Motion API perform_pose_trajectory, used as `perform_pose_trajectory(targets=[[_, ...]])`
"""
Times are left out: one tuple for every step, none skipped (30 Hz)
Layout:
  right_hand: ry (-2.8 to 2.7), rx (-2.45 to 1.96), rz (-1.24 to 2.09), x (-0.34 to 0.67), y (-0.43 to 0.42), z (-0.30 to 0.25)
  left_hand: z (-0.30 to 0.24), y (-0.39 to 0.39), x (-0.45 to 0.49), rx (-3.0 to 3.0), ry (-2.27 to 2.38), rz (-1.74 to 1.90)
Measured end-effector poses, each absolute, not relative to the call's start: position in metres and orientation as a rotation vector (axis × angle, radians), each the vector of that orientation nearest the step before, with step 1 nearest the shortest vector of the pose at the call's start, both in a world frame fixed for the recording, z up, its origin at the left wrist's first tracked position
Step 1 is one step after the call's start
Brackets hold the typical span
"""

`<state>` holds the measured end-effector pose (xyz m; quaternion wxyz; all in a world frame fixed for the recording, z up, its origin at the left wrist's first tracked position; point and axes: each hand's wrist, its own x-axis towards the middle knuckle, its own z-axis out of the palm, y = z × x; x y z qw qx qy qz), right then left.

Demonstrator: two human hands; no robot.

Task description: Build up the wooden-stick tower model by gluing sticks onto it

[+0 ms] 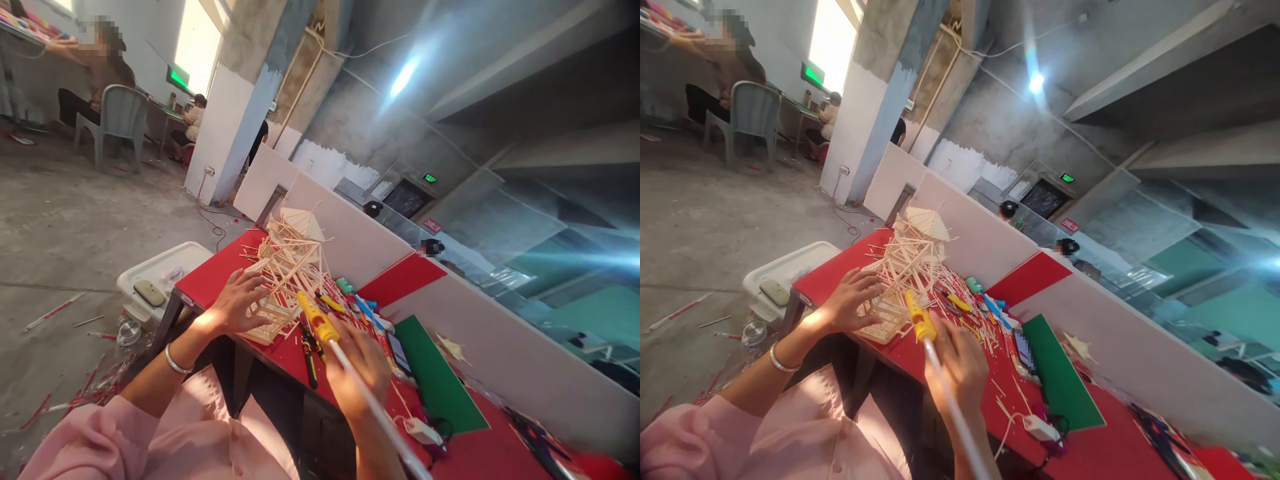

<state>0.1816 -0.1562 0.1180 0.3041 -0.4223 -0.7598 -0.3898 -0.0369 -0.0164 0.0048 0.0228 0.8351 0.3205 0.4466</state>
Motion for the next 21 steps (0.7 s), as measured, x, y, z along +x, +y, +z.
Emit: perform_pose_trajectory(targets=[[-2.007,-1.167,-1.069,0.186,-0.158,0.126,0.005,-0.015,-0.038,2.605,0.968,1.365],[-2.015,-1.215,-1.104,0.189,-0.16,0.135,0.005,-0.014,-0.04,2.622,0.947,1.349],[-2.033,-1.243,-1.14,0.192,-0.16,0.146,0.006,-0.013,-0.041,2.635,0.934,1.338],[-2.067,-1.262,-1.177,0.194,-0.159,0.156,0.006,-0.013,-0.041,2.646,0.927,1.331],[-2.107,-1.275,-1.211,0.196,-0.158,0.166,0.007,-0.012,-0.042,2.654,0.925,1.326],[-2.149,-1.289,-1.237,0.196,-0.156,0.175,0.007,-0.012,-0.043,2.66,0.924,1.322],[-2.198,-1.301,-1.25,0.197,-0.155,0.183,0.007,-0.012,-0.044,2.663,0.922,1.319],[-2.239,-1.309,-1.253,0.197,-0.153,0.188,0.007,-0.012,-0.044,2.665,0.913,1.318],[-2.272,-1.314,-1.247,0.197,-0.151,0.192,0.006,-0.012,-0.045,2.662,0.899,1.324],[-2.298,-1.312,-1.232,0.197,-0.15,0.195,0.005,-0.011,-0.046,2.656,0.879,1.337],[-2.313,-1.31,-1.214,0.197,-0.15,0.196,0.004,-0.01,-0.046,2.646,0.856,1.357],[-2.313,-1.314,-1.196,0.197,-0.15,0.196,0.002,-0.01,-0.047,2.632,0.836,1.382],[-2.298,-1.322,-1.183,0.197,-0.15,0.197,0.001,-0.009,-0.047,2.615,0.818,1.411],[-2.272,-1.326,-1.167,0.196,-0.15,0.197,-0.001,-0.008,-0.048,2.599,0.801,1.437],[-2.248,-1.327,-1.142,0.195,-0.15,0.198,-0.001,-0.007,-0.049,2.585,0.785,1.46],[-2.229,-1.318,-1.107,0.193,-0.149,0.199,-0.002,-0.006,-0.049,2.574,0.77,1.477],[-2.224,-1.298,-1.061,0.19,-0.147,0.201,-0.002,-0.006,-0.05,2.566,0.755,1.491],[-2.235,-1.271,-1.013,0.187,-0.144,0.204,-0.002,-0.005,-0.051,2.56,0.743,1.5],[-2.253,-1.252,-0.977,0.183,-0.139,0.207,-0.001,-0.005,-0.051,2.554,0.736,1.509],[-2.275,-1.247,-0.963,0.178,-0.133,0.21,0.0,-0.005,-0.052,2.547,0.737,1.519],[-2.29,-1.255,-0.978,0.172,-0.125,0.213,0.0,-0.004,-0.052,2.538,0.744,1.53]])
